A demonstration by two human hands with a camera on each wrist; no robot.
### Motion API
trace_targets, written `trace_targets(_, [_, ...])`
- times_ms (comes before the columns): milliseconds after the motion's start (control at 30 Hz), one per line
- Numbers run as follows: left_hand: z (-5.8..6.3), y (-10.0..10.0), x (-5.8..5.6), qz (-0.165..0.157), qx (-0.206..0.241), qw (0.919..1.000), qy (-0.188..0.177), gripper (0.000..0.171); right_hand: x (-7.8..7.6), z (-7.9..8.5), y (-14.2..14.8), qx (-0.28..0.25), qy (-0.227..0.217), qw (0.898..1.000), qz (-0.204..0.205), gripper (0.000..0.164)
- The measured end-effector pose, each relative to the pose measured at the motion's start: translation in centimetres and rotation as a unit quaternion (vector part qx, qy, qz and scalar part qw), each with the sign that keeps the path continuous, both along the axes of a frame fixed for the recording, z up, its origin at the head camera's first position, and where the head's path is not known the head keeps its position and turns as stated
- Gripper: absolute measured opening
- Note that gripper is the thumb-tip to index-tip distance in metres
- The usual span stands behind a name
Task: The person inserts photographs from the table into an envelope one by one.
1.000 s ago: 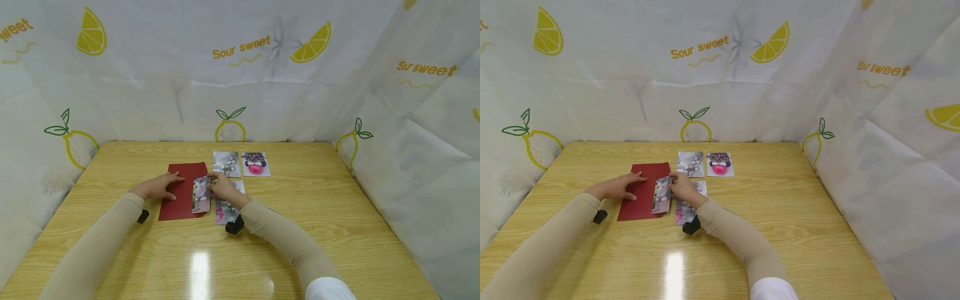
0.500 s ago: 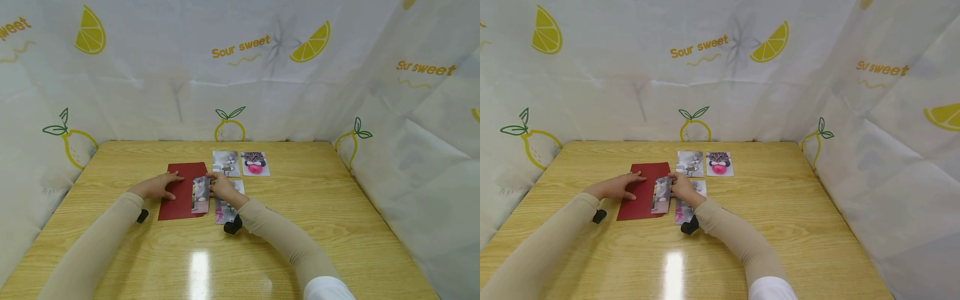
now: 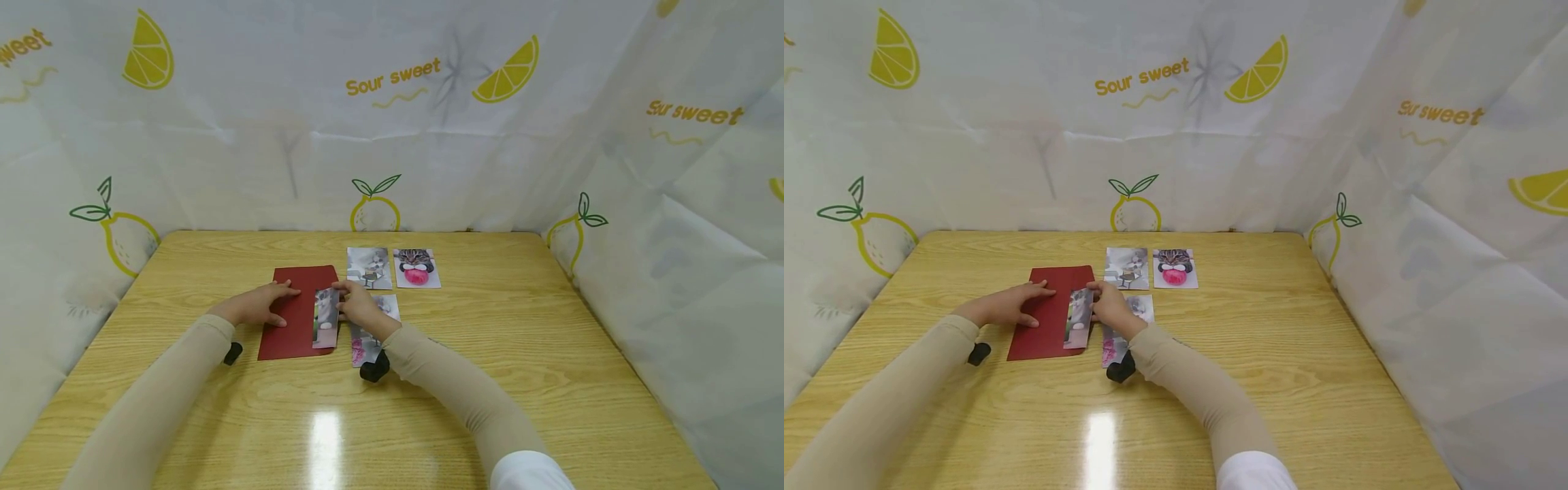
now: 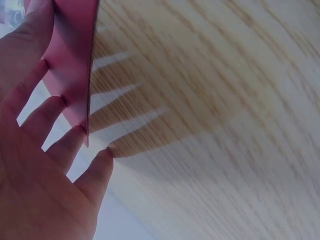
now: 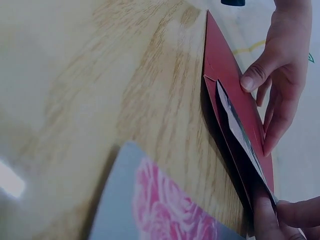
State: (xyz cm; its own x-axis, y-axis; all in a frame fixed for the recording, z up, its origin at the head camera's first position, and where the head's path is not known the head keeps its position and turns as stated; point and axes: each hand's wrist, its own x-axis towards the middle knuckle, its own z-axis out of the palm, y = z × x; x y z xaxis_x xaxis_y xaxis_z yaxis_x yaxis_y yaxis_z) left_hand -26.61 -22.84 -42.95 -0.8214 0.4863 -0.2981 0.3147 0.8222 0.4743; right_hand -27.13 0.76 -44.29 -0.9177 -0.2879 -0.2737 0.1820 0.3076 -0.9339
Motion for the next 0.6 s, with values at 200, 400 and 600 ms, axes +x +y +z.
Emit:
trace_targets(200, [-0.12,0.02,0.03,0.002,0.001,1.0000,0.000,0.070,0.01,-0.28,0.11,0.010,0.014,1.000,-0.014,0.046])
trace_targets(400, [-0.10,-0.16,0.07,0.000,0.002,1.0000,0.003,0.069,0.13,-0.41,0.24,0.008,0.015,1.000,-0.014,0.044])
trace_targets(600, [-0.04,-0.22,0.04,-0.005,0.002,1.0000,0.007,0.069,0.00,-0.51,0.12,0.002,0.008,1.000,-0.017,0.043])
